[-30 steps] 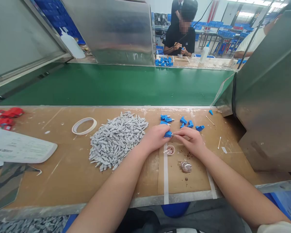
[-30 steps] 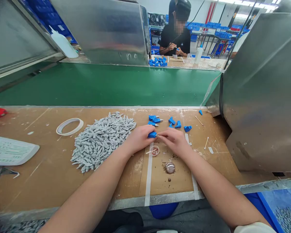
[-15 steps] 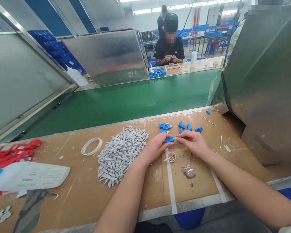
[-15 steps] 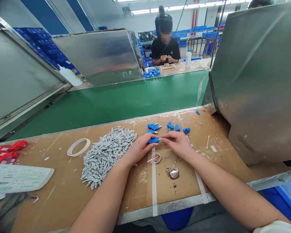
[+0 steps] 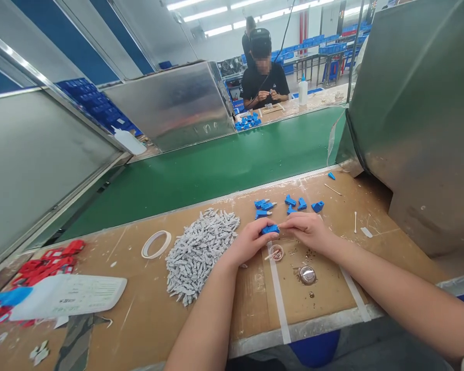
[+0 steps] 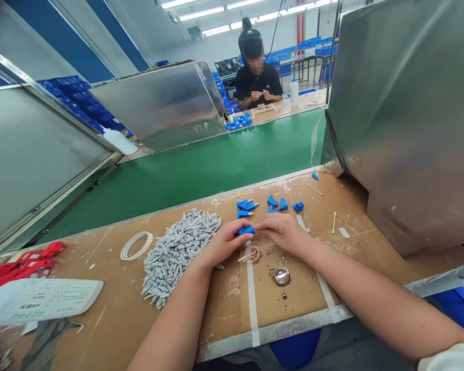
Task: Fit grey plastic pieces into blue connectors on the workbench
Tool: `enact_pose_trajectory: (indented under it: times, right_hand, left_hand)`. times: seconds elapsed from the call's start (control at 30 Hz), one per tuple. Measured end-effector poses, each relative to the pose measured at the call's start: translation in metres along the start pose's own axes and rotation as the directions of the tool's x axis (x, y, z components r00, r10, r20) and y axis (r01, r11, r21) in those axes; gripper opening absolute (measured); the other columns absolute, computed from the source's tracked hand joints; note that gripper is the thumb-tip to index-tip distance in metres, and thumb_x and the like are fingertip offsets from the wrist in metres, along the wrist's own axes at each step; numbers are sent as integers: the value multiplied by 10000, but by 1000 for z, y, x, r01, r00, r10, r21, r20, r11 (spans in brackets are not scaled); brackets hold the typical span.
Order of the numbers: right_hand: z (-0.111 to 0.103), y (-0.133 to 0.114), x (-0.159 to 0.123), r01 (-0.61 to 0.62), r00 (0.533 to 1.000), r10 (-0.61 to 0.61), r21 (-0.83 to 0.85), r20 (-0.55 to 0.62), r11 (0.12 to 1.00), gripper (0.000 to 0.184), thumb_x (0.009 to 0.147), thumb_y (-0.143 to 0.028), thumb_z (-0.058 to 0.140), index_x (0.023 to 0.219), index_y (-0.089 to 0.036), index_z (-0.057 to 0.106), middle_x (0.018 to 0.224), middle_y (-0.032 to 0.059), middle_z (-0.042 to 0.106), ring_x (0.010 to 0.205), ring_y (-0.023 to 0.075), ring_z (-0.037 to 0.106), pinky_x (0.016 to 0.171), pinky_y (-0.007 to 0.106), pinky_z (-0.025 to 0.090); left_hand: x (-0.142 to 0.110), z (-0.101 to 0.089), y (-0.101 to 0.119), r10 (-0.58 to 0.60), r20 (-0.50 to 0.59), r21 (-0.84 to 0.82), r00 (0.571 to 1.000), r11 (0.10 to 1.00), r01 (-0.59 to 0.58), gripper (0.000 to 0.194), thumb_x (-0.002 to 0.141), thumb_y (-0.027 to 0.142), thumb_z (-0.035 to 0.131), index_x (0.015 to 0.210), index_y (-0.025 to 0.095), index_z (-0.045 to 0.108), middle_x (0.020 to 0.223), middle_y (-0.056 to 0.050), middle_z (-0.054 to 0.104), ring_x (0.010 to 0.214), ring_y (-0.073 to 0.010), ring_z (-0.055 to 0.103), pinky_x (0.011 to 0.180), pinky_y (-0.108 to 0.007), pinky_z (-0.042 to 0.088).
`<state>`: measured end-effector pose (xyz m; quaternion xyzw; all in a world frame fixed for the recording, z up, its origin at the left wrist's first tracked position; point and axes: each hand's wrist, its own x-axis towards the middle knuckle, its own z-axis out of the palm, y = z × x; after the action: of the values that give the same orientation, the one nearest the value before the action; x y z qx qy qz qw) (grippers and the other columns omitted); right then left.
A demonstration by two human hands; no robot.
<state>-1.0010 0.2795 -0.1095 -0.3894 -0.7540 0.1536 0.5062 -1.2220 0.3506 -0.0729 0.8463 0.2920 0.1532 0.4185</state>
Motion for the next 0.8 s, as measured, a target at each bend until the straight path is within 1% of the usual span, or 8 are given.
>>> enact_pose_trajectory:
  times: [0.1, 0.17, 0.27, 0.33, 0.43, 0.6, 0.73, 0.8]
  right_hand:
    - [0, 3, 1, -51, 999, 52, -75, 8, 996, 253, 1085, -334, 526, 1055, -195, 735, 903, 56, 737, 819, 179, 684, 743, 278, 528]
    - [-3, 4, 2, -69, 995, 81, -171, 66, 983, 282, 1097, -358, 498, 1042, -184, 713, 914, 68, 723, 833, 192, 673, 749, 287, 512]
    - [-8, 3, 4, -10, 980, 76, -331, 187, 944, 368, 1117, -371, 431, 959, -166, 692, 872, 82, 668, 795, 205, 632, 699, 289, 461]
    - [-9, 2, 5, 41, 971, 55, -391, 231, 920, 404, 1124, -367, 402, 919, -162, 683, 844, 80, 635, 760, 202, 603, 670, 286, 424]
    - [-7, 3, 4, 77, 969, 23, -389, 247, 918, 433, 1132, -346, 366, 887, -166, 674, 810, 66, 611, 729, 190, 574, 656, 280, 393]
    - [0, 8, -1, 76, 974, 4, -342, 227, 937, 402, 1125, -301, 367, 917, -165, 684, 806, 66, 603, 732, 192, 555, 659, 284, 381]
    - [3, 11, -1, 63, 977, 9, -332, 212, 941, 396, 1123, -296, 384, 920, -160, 695, 797, 57, 596, 726, 184, 554, 655, 280, 371]
    - [2, 13, 1, 53, 975, 25, -347, 219, 936, 397, 1122, -305, 404, 912, -161, 709, 792, 53, 597, 723, 181, 556, 653, 281, 371]
  left_hand:
    - [2, 1, -1, 20, -52, 31, 998, 999, -18, 224, 961, 391, 630, 1093, 221, 692, 1061, -24, 721, 953, -192, 641, 865, -292, 484]
    - [2, 1, -3, 28, -73, 73, 997, 997, -23, 231, 940, 400, 670, 1083, 221, 698, 1048, -22, 727, 930, -190, 647, 848, -292, 489]
    - [1, 1, -3, 56, -83, 138, 995, 989, -44, 221, 934, 405, 684, 1043, 213, 704, 1007, -28, 733, 893, -192, 653, 828, -300, 497]
    - [0, 1, -3, 91, -90, 170, 992, 983, -75, 208, 953, 397, 663, 1044, 214, 703, 1000, -36, 733, 894, -194, 657, 828, -308, 499]
    - [-1, 1, -2, 140, -81, 197, 987, 973, -122, 194, 980, 381, 631, 1065, 219, 696, 1009, -47, 734, 918, -203, 670, 834, -316, 502]
    - [-1, 4, -2, 191, -62, 242, 980, 955, -171, 204, 1005, 373, 588, 1086, 213, 685, 1029, -68, 736, 949, -218, 680, 851, -329, 509]
    - [1, 4, -3, 202, -63, 269, 977, 946, -178, 216, 1018, 375, 564, 1092, 210, 680, 1023, -70, 729, 947, -220, 677, 836, -328, 508]
    - [0, 2, -1, 181, -66, 281, 981, 947, -156, 210, 1016, 374, 569, 1100, 217, 681, 1035, -61, 731, 952, -217, 680, 837, -324, 510]
